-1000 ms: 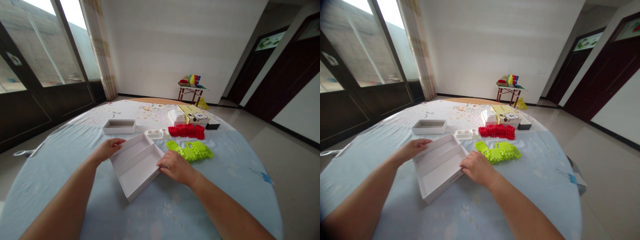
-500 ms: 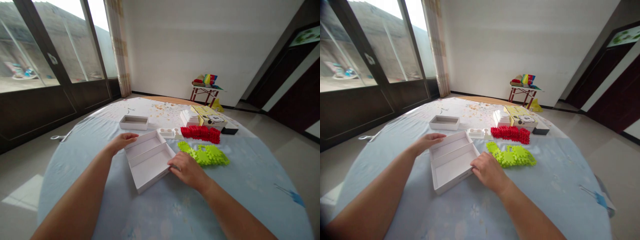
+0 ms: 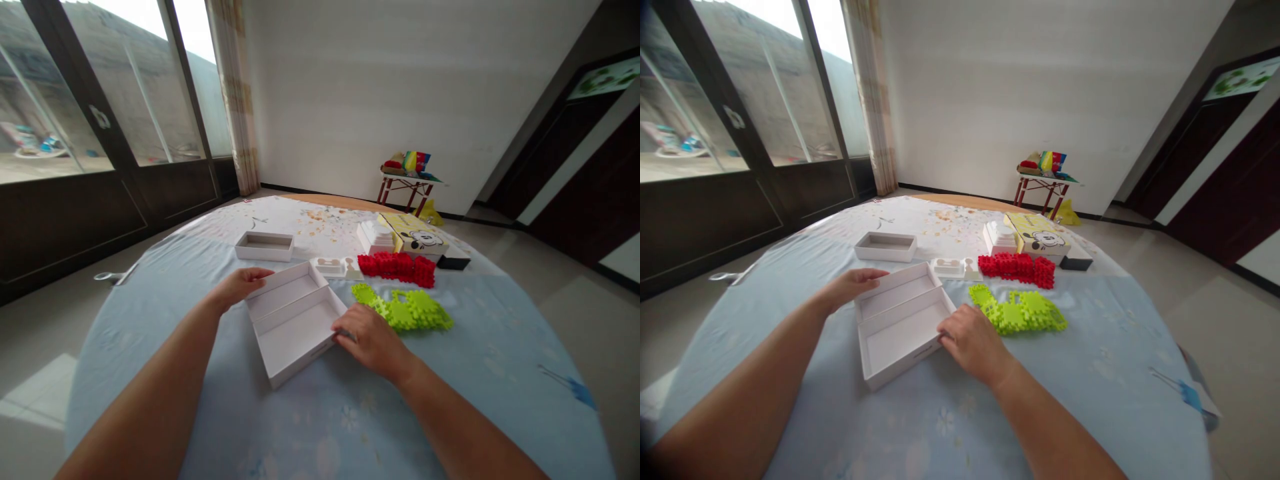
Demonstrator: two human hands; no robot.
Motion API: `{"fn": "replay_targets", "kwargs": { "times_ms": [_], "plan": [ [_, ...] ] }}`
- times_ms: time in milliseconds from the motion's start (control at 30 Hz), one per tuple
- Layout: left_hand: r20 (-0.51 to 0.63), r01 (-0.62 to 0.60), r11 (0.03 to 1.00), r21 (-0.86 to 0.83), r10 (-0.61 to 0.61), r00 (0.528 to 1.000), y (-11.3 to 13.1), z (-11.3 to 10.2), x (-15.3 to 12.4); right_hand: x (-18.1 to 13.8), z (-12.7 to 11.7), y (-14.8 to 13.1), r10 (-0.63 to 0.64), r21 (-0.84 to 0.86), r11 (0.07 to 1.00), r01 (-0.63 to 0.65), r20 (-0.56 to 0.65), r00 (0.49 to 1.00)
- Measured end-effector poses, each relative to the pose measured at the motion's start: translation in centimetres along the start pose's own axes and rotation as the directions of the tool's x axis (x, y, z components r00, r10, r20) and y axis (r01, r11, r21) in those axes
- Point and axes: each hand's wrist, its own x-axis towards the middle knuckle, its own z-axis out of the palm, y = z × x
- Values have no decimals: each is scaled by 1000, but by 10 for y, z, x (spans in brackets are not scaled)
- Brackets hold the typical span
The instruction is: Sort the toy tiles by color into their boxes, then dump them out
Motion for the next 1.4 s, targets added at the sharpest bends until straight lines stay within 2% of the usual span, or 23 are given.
{"fn": "replay_targets", "kwargs": {
  "times_ms": [167,267,367,500,633,700,800,867,967,1033,1100,1200,1400],
  "plan": [
    [-45,-31,996,79,35,998,-2,-7,3,1,-4,0,20,-11,1000,-20,5,1000],
    [-113,-16,971,239,44,993,-6,-20,5,1,-8,4,50,-43,998,-50,-7,999],
    [-226,74,897,435,29,974,-11,-36,6,0,-11,10,81,-81,993,-82,-21,996],
    [-444,320,719,616,-19,896,-16,-51,0,0,-13,12,117,-123,985,-120,-35,993],
    [-594,466,621,630,-1,805,-10,-52,-11,1,-10,11,164,-167,971,-171,-50,985],
    [-631,468,607,643,73,772,1,-47,-15,1,-8,10,186,-187,963,-192,-50,981],
    [-597,321,635,703,281,751,23,-28,-16,0,-4,11,183,-171,968,-187,-35,982],
    [-504,142,667,732,390,770,38,-10,-15,0,-5,14,156,-119,980,-159,-34,987],
    [-295,-132,782,609,379,877,50,24,-12,1,-16,22,144,-56,987,-149,-91,985],
    [-158,-238,826,511,362,919,51,46,-10,0,-28,31,185,-53,979,-196,-163,969],
    [-94,-255,854,454,330,939,47,61,-8,-3,-42,43,248,-67,961,-269,-221,943],
    [-86,-224,901,371,274,958,37,71,-3,-10,-59,60,344,-87,924,-372,-230,910],
    [-193,-136,952,273,193,962,10,58,13,-25,-73,78,466,-119,869,-481,-135,875]
  ]
}}
